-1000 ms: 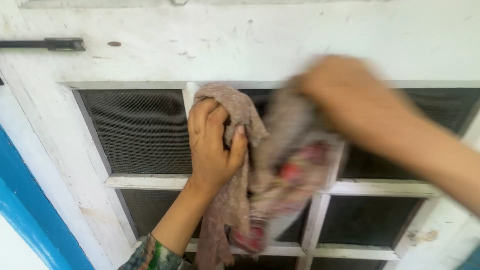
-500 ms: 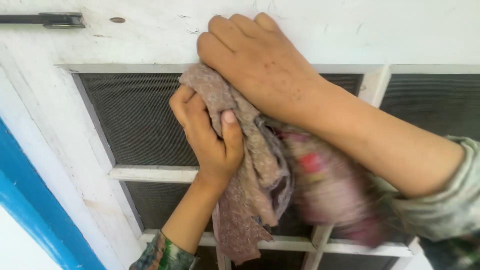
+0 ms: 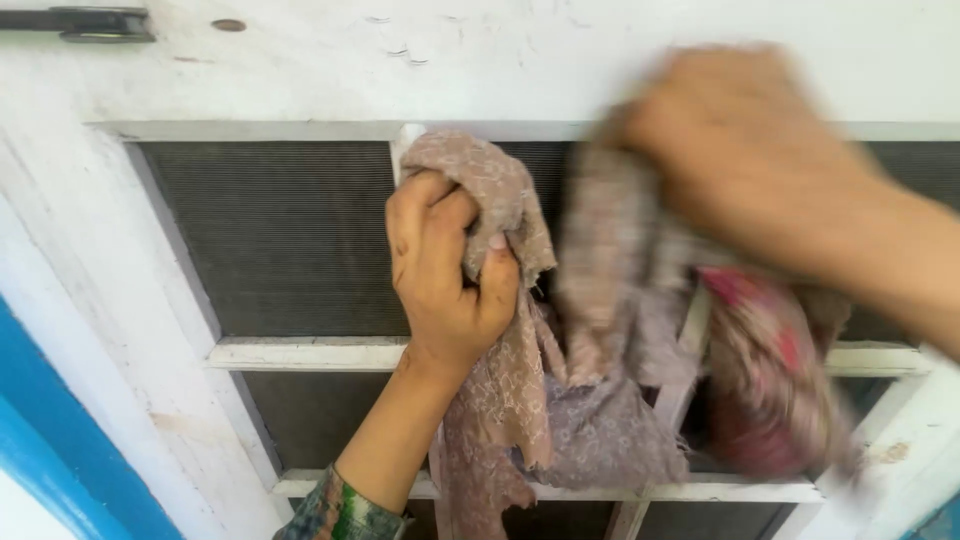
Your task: Wiping down the frame and screen of a white paneled door with a cloth.
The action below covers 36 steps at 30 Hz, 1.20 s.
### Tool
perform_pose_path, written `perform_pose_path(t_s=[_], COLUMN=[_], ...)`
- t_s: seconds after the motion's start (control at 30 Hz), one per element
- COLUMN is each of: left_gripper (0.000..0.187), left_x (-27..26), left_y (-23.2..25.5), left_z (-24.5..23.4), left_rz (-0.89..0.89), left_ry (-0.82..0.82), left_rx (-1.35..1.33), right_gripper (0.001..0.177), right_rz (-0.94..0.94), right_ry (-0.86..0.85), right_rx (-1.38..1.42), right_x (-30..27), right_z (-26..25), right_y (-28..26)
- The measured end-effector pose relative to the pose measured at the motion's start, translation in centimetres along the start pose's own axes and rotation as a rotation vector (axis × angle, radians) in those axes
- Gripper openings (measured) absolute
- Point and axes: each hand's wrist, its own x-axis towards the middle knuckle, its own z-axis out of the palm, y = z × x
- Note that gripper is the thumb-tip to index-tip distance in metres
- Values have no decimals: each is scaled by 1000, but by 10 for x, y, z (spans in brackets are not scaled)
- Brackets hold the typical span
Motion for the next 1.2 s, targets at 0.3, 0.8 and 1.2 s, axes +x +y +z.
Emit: perform_pose_path(t_s=[0.3,0.8,1.2], left_gripper=[34,38,42], left_x=[2,-5,0], left_y=[3,-4,31], left_z=[3,2,-46], left_rz=[-120,-70,-274], left_ry=[135,146,118], left_rx=[10,-43,98], right_gripper=[11,22,30], right_rz=[-276,-97,328], right_ry=[356,15,-266], right_rx=[115,-80,401], right_x=[60,19,-12], right_z=[17,24,4], right_y=[-32,-35,-54])
